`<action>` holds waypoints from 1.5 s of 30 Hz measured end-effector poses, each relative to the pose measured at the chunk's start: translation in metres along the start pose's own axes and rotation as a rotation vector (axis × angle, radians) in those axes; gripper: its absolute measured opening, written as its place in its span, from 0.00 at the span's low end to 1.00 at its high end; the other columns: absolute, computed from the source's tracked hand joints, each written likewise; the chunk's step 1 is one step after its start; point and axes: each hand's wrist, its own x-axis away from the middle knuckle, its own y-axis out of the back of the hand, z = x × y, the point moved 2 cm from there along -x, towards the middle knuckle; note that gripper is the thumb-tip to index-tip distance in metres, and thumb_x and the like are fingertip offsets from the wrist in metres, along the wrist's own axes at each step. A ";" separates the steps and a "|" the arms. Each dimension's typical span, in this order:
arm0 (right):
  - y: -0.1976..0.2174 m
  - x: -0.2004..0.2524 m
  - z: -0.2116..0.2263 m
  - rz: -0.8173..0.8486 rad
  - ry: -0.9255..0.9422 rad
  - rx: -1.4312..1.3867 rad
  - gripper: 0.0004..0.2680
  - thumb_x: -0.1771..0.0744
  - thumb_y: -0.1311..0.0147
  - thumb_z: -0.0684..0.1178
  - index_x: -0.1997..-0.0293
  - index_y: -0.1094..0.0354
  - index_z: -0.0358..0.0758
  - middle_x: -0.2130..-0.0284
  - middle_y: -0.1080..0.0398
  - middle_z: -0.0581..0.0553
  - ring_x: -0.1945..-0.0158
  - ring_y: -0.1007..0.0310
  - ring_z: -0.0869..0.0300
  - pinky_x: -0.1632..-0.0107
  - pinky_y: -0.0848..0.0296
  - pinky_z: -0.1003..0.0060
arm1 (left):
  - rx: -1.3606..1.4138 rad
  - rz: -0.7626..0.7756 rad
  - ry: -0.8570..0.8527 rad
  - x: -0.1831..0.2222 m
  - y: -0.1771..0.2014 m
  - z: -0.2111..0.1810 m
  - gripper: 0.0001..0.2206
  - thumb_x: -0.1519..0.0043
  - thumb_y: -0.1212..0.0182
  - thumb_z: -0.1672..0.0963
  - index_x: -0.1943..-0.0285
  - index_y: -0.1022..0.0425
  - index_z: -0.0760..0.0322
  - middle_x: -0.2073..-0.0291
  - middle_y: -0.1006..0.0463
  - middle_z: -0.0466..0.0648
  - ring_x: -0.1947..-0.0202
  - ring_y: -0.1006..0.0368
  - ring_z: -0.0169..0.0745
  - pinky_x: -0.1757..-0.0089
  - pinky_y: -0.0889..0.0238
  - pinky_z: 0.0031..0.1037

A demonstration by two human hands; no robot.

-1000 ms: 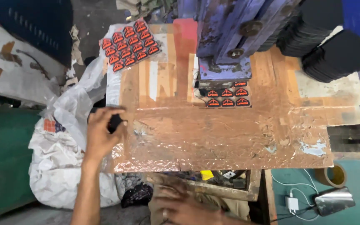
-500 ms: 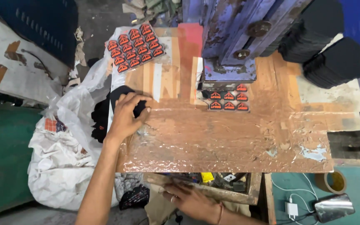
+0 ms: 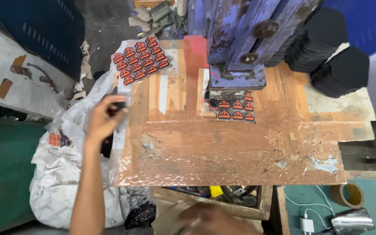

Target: Using a heat press machine to attach decorative labels onto black fabric components.

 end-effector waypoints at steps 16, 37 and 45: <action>0.153 -0.112 0.041 -0.575 0.126 0.226 0.06 0.34 0.39 0.42 0.55 0.22 0.32 0.69 0.20 0.43 0.71 0.25 0.64 0.66 0.27 0.69 | -0.613 -0.022 -0.202 -0.057 -0.052 -0.053 0.06 0.32 0.42 0.57 0.55 0.19 0.60 0.64 0.19 0.56 0.60 0.22 0.59 0.57 0.31 0.47; 0.336 -0.110 0.089 -0.951 0.338 0.944 0.18 0.34 0.34 0.46 0.38 0.32 0.34 0.44 0.27 0.33 0.40 0.28 0.40 0.40 0.29 0.49 | 0.622 0.222 -0.084 -0.061 -0.208 -0.143 0.30 0.47 0.24 0.61 0.36 0.33 0.65 0.46 0.20 0.48 0.47 0.22 0.40 0.46 0.28 0.31; 0.400 -0.175 0.088 -0.849 0.416 0.943 0.15 0.37 0.34 0.43 0.46 0.26 0.34 0.50 0.25 0.31 0.49 0.25 0.38 0.46 0.27 0.51 | 0.653 0.138 -0.192 -0.038 -0.149 -0.152 0.33 0.51 0.29 0.60 0.35 0.37 0.73 0.48 0.24 0.48 0.48 0.27 0.42 0.49 0.35 0.32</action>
